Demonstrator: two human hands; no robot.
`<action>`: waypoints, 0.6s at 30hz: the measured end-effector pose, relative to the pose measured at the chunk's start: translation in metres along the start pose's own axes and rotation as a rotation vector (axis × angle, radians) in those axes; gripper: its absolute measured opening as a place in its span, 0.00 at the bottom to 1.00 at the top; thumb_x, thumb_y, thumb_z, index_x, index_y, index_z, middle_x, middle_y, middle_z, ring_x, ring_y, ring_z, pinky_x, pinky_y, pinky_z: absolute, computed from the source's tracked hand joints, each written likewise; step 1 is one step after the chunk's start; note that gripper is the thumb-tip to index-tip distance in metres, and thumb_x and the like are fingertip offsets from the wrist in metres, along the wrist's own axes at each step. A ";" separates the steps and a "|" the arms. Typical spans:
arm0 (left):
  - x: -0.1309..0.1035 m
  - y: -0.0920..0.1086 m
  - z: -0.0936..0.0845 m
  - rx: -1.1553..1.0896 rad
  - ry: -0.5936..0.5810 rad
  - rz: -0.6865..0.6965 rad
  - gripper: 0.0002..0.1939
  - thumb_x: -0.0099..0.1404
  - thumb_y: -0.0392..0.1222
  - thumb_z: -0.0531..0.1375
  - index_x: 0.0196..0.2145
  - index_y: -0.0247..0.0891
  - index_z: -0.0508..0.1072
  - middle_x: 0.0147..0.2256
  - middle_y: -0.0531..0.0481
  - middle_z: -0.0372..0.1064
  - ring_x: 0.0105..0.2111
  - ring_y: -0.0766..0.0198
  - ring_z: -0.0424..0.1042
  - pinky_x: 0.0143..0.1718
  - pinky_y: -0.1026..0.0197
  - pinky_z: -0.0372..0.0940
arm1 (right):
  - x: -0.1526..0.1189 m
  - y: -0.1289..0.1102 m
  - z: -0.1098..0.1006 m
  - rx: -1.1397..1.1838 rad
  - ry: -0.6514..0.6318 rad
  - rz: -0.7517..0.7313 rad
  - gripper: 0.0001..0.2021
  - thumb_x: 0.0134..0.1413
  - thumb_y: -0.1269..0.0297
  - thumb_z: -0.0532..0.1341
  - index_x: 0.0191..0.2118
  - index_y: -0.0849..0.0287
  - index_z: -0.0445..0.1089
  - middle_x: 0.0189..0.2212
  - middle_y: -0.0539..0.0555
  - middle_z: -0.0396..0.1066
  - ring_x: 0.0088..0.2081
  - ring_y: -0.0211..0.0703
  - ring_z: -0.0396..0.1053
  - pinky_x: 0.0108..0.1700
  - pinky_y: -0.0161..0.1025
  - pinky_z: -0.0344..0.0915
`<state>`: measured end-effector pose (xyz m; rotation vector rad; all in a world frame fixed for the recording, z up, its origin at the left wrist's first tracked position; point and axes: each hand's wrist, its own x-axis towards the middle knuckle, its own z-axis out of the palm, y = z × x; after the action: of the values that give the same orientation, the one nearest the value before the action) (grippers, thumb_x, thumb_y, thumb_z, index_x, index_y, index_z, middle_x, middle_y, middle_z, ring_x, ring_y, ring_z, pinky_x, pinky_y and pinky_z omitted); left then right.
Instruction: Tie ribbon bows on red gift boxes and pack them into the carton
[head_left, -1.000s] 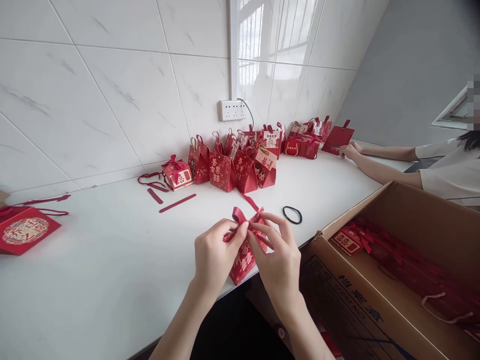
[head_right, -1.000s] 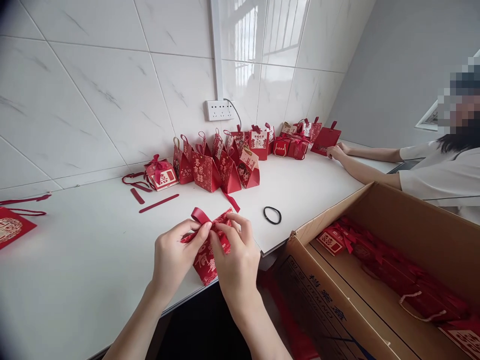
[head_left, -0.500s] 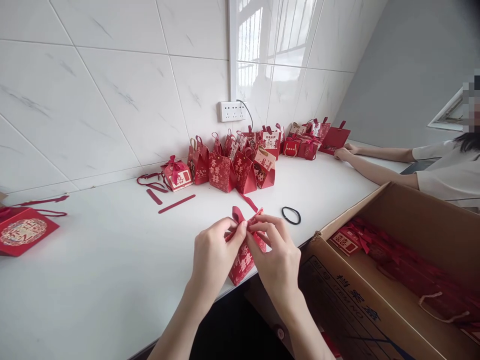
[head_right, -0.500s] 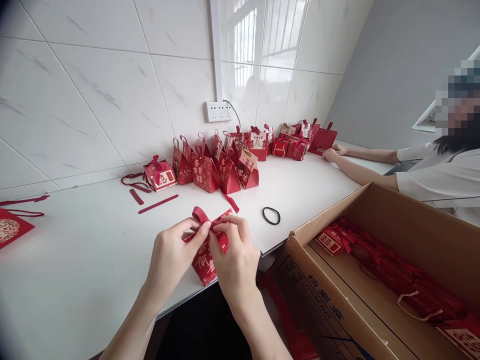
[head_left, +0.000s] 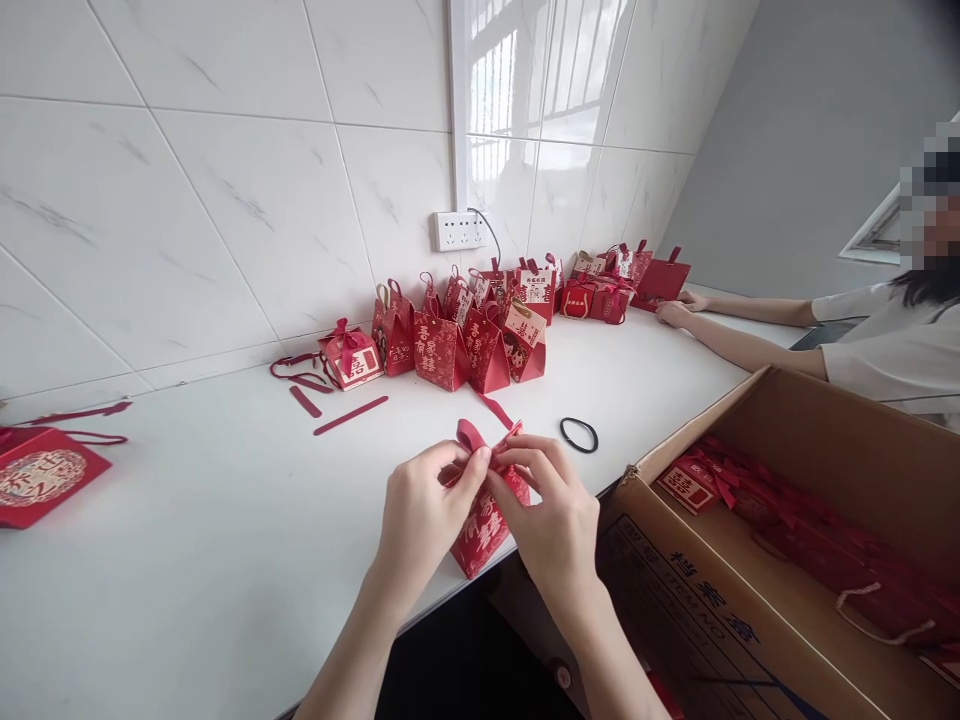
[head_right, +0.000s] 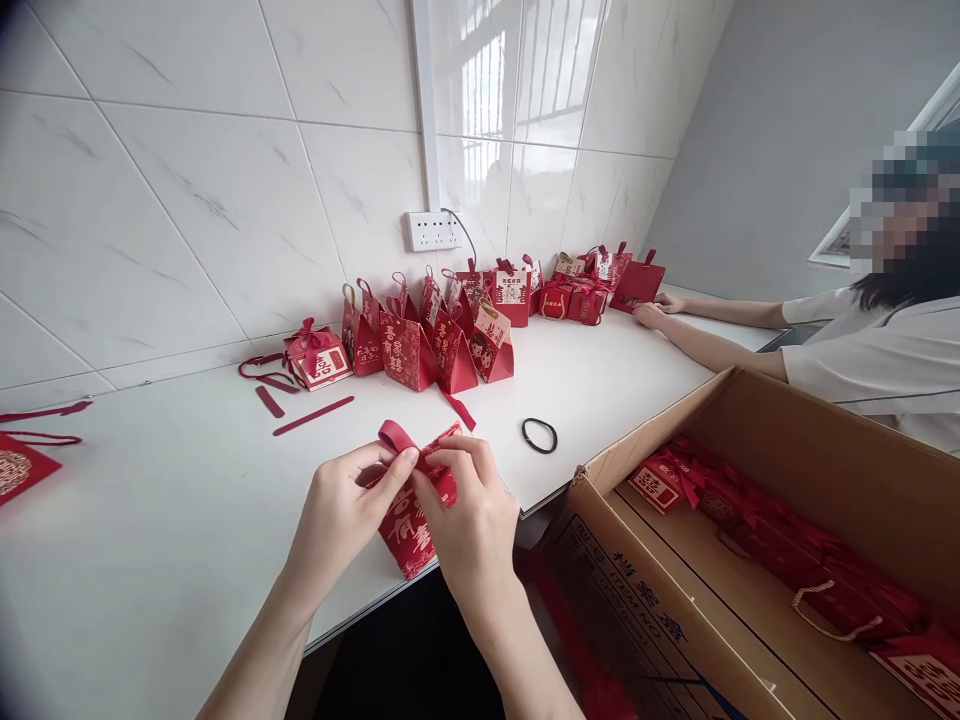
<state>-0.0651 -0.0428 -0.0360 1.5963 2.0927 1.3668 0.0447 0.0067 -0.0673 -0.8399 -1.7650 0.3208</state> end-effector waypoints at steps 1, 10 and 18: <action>0.000 -0.001 0.000 -0.009 -0.009 -0.005 0.20 0.63 0.52 0.53 0.20 0.38 0.67 0.17 0.56 0.64 0.17 0.71 0.60 0.19 0.70 0.57 | 0.000 0.000 0.000 -0.005 0.003 -0.004 0.04 0.54 0.64 0.61 0.32 0.57 0.71 0.35 0.52 0.73 0.33 0.37 0.74 0.34 0.33 0.74; -0.003 -0.008 0.001 0.085 0.037 0.123 0.16 0.66 0.48 0.52 0.25 0.38 0.69 0.19 0.57 0.64 0.18 0.72 0.60 0.20 0.71 0.56 | 0.000 0.004 0.006 -0.108 0.099 -0.148 0.03 0.52 0.65 0.62 0.31 0.59 0.70 0.32 0.50 0.74 0.26 0.30 0.73 0.18 0.25 0.61; -0.004 -0.009 0.003 0.195 0.113 0.283 0.13 0.67 0.42 0.53 0.26 0.37 0.69 0.20 0.58 0.64 0.18 0.75 0.59 0.21 0.72 0.55 | 0.002 0.006 0.003 -0.077 0.102 -0.154 0.04 0.53 0.66 0.61 0.30 0.58 0.71 0.31 0.50 0.75 0.28 0.31 0.73 0.22 0.25 0.65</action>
<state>-0.0677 -0.0447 -0.0462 2.0029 2.1890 1.4005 0.0442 0.0125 -0.0705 -0.7562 -1.7433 0.1077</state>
